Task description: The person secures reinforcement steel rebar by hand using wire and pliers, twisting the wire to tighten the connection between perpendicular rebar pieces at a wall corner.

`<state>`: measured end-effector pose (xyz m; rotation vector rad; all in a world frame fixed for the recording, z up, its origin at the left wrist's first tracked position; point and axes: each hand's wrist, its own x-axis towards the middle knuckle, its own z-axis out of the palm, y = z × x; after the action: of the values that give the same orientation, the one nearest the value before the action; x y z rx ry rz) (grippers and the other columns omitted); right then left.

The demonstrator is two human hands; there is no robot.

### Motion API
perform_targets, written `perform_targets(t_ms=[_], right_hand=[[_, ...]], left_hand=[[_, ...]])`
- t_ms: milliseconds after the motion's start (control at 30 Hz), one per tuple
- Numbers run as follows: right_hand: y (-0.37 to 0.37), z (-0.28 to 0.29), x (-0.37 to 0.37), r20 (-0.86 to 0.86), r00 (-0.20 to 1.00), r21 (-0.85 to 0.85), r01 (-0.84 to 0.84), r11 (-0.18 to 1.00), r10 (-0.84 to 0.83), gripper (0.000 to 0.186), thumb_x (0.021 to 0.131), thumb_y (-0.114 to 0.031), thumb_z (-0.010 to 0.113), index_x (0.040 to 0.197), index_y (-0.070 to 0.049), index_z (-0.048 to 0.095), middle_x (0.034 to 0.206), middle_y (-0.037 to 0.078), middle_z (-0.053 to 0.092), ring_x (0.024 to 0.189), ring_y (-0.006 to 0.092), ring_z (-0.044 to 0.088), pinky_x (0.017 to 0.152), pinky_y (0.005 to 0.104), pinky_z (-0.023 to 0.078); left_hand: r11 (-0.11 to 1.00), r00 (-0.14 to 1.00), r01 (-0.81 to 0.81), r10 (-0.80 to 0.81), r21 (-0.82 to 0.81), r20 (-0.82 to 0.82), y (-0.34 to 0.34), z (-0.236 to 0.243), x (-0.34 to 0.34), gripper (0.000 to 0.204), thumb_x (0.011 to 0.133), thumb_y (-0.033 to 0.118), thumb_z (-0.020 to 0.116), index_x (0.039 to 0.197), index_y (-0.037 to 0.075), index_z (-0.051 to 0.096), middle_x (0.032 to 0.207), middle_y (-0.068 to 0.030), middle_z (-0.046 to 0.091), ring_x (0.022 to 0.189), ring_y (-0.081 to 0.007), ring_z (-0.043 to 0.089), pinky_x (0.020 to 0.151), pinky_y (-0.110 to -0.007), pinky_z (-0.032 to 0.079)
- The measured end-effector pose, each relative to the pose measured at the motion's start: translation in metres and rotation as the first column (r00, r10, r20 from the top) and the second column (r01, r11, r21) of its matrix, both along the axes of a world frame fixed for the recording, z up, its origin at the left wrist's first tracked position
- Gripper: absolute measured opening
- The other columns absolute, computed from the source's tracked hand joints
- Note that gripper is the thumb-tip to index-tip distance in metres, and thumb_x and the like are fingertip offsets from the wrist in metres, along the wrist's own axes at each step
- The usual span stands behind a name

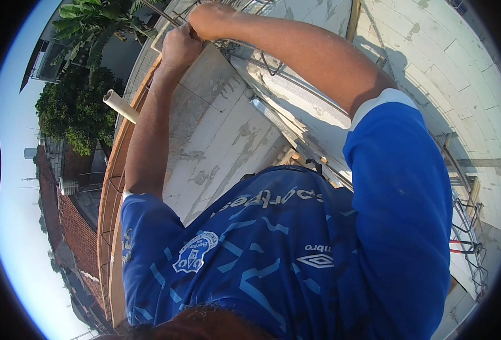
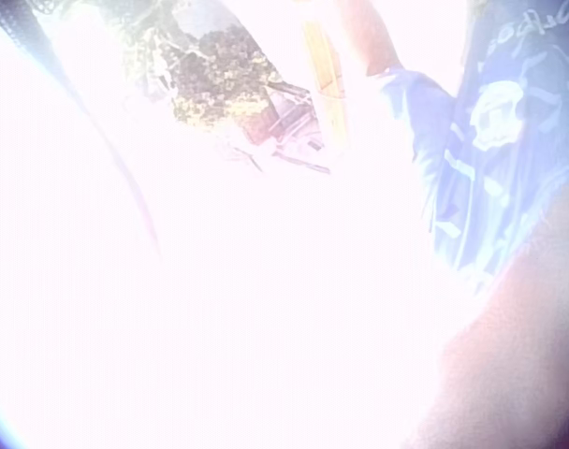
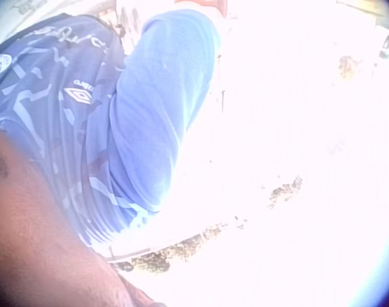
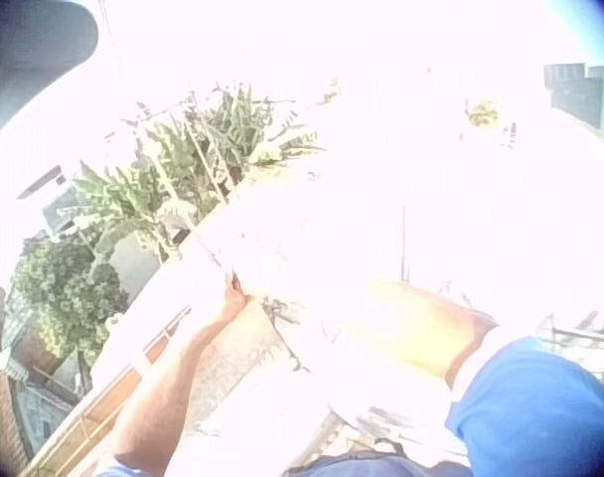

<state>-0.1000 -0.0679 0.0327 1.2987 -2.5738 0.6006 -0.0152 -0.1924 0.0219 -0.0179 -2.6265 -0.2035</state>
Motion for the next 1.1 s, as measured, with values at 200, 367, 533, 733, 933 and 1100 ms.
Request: perform_targets(t_ms=[200, 367, 533, 733, 933, 1100], right_hand=[[0.010, 0.000, -0.008, -0.066, 0.998, -0.019, 0.023, 1.000, -0.024, 0.020, 0.075, -0.009, 0.057, 0.076, 0.004, 0.071, 0.076, 0.025, 0.068, 0.073, 0.0376, 0.069, 0.068, 0.0471, 0.055], [0.008, 0.009, 0.003, 0.253, 0.966, -0.102, 0.080, 0.992, -0.052, 0.018, 0.078, -0.006, 0.056, 0.075, 0.006, 0.069, 0.067, 0.022, 0.066, 0.058, 0.0324, 0.066, 0.055, 0.0431, 0.052], [0.018, 0.009, 0.004, 0.702, 0.699, -0.331, 0.155, 0.931, 0.133, 0.019, 0.078, -0.005, 0.054, 0.075, 0.008, 0.068, 0.062, 0.018, 0.063, 0.051, 0.0283, 0.059, 0.050, 0.0417, 0.048], [0.009, 0.003, 0.009, 0.531, 0.848, -0.278, 0.167, 0.946, 0.006, 0.020, 0.078, -0.005, 0.053, 0.076, 0.008, 0.068, 0.062, 0.017, 0.063, 0.051, 0.0269, 0.058, 0.048, 0.0415, 0.047], [0.004, 0.000, 0.014, 0.128, 0.989, -0.109, 0.084, 0.991, -0.070, 0.028, 0.071, -0.017, 0.059, 0.081, 0.005, 0.073, 0.085, 0.028, 0.069, 0.086, 0.0391, 0.070, 0.079, 0.0456, 0.055], [0.005, 0.000, 0.009, 0.100, 0.992, -0.053, 0.077, 0.996, -0.071, 0.025, 0.069, -0.015, 0.062, 0.082, 0.003, 0.074, 0.088, 0.027, 0.070, 0.088, 0.0390, 0.070, 0.080, 0.0460, 0.056]], left_hand=[[0.991, 0.999, 0.030, -0.033, 0.127, 0.017, -0.008, 0.002, 0.007, 0.014, 0.077, 0.014, 0.069, 0.075, 0.003, 0.059, 0.071, -0.0168, 0.066, 0.069, -0.0338, 0.064, 0.067, -0.042, 0.051], [0.942, 1.000, -0.003, -0.003, 0.335, 0.016, -0.010, 0.010, 0.012, 0.009, 0.078, 0.012, 0.063, 0.075, 0.005, 0.061, 0.071, -0.0177, 0.066, 0.073, -0.0384, 0.064, 0.068, -0.044, 0.051], [0.991, 0.994, 0.040, -0.026, 0.127, -0.111, 0.002, 0.009, 0.008, 0.002, 0.075, 0.005, 0.059, 0.074, 0.006, 0.060, 0.068, -0.0186, 0.065, 0.069, -0.0408, 0.064, 0.066, -0.048, 0.050], [0.998, 0.984, 0.064, -0.061, 0.010, -0.168, 0.003, 0.007, 0.006, 0.005, 0.073, 0.003, 0.060, 0.076, 0.008, 0.059, 0.066, -0.0188, 0.064, 0.067, -0.0421, 0.064, 0.064, -0.050, 0.050], [0.996, 0.991, -0.019, 0.031, 0.088, -0.131, 0.007, 0.009, 0.010, 0.005, 0.076, 0.007, 0.063, 0.078, 0.007, 0.058, 0.072, -0.0190, 0.066, 0.074, -0.0394, 0.065, 0.068, -0.049, 0.050], [0.976, 0.989, -0.058, 0.085, 0.210, -0.120, 0.008, 0.016, 0.007, 0.017, 0.074, 0.014, 0.072, 0.081, 0.004, 0.061, 0.075, -0.0174, 0.067, 0.074, -0.0352, 0.066, 0.069, -0.044, 0.050]])
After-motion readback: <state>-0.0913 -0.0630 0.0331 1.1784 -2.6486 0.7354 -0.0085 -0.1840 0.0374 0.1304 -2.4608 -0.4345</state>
